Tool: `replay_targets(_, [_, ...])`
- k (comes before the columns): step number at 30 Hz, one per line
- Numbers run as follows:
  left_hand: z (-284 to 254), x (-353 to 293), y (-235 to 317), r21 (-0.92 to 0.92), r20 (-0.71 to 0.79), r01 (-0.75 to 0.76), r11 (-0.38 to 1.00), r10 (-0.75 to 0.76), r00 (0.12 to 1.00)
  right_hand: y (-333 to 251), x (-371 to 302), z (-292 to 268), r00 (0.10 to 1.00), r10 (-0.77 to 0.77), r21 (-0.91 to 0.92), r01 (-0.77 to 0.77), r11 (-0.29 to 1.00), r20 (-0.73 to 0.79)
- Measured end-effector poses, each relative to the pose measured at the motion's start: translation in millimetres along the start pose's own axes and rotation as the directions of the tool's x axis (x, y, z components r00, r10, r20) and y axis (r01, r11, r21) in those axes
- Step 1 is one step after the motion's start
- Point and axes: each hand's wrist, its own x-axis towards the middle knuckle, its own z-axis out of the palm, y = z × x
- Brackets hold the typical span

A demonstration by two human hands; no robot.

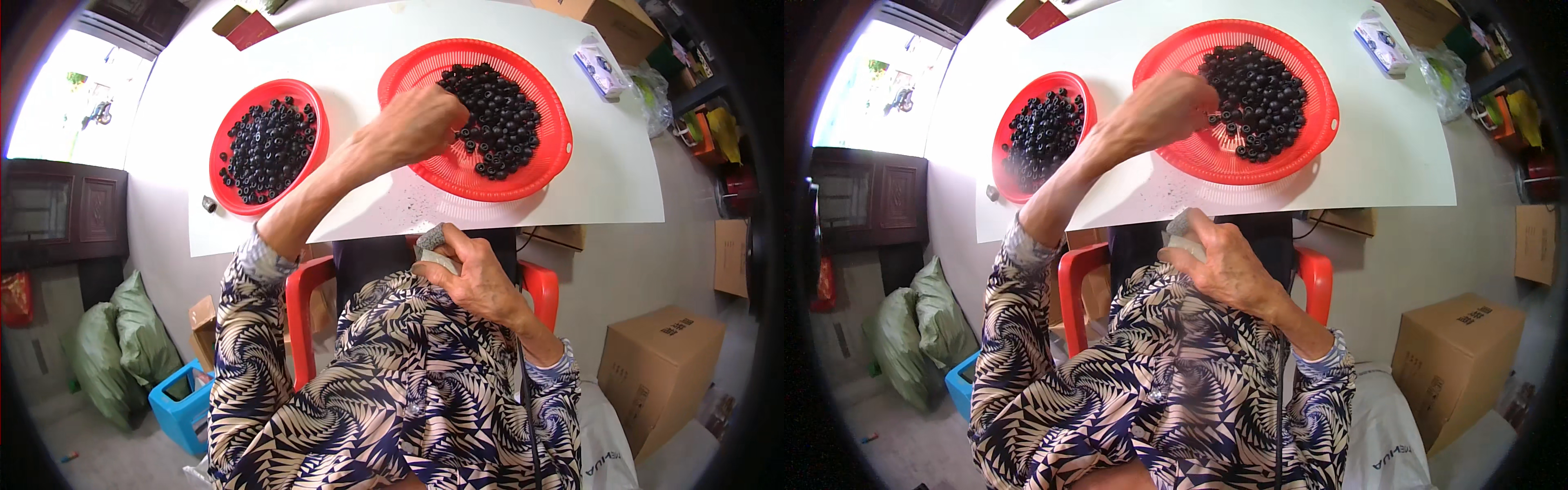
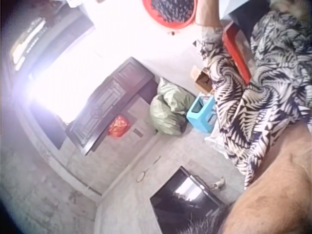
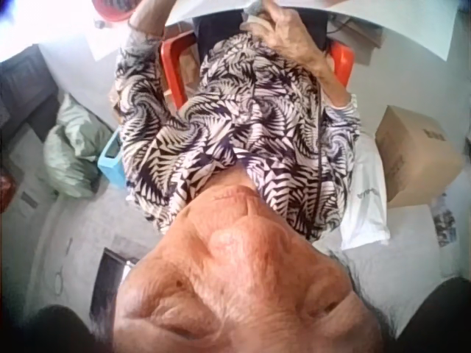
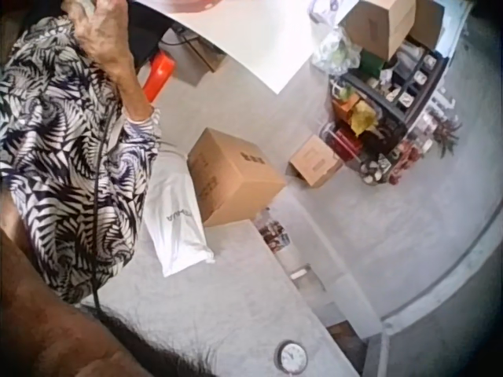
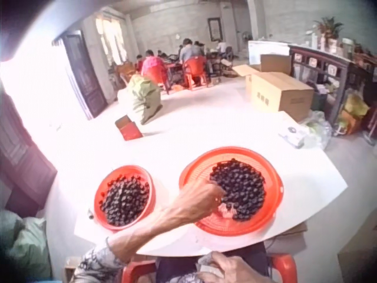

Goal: The person assembles small black parts into an assembly base by hand.

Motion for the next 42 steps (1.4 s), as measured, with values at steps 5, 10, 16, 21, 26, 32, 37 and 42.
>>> replay_targets(5, [35,24,-10,0.139,0.089,-0.072,0.988,0.06,0.994,-4,-2,-2,1.0,-0.006,-0.018,0.006,1.0,0.018])
replay_targets(10, [34,27,-10,0.134,0.134,-0.072,0.988,0.053,0.99,-4,-1,-4,0.998,-0.05,-0.059,0.052,0.997,0.03])
replay_targets(16, [-14,-15,-1,-0.424,0.029,0.037,0.905,-0.027,0.999,1,0,-3,0.998,-0.047,-0.091,0.05,0.995,0.042])
replay_targets(21, [-8,-77,18,-0.999,0.038,0.04,0.014,-0.144,0.989,4,-1,0,0.998,0.033,-0.083,-0.029,0.996,0.046])
replay_targets(26, [2,-121,31,-0.953,0.18,0.094,-0.289,-0.285,0.942,-3,5,-2,0.97,0.212,-0.063,-0.206,0.977,0.12])
replay_targets(32, [32,-142,36,-0.895,0.115,-0.069,-0.44,-0.379,0.918,-4,5,6,0.98,0.19,-0.014,-0.19,0.982,0.051])
replay_targets(37, [42,-152,32,-0.874,0.161,-0.057,-0.483,-0.397,0.904,0,7,7,0.979,0.195,-0.033,-0.193,0.981,0.053])
replay_targets(42, [41,-152,33,-0.905,0.151,-0.039,-0.425,-0.404,0.902,-4,9,6,0.98,0.191,-0.088,-0.187,0.978,0.045])
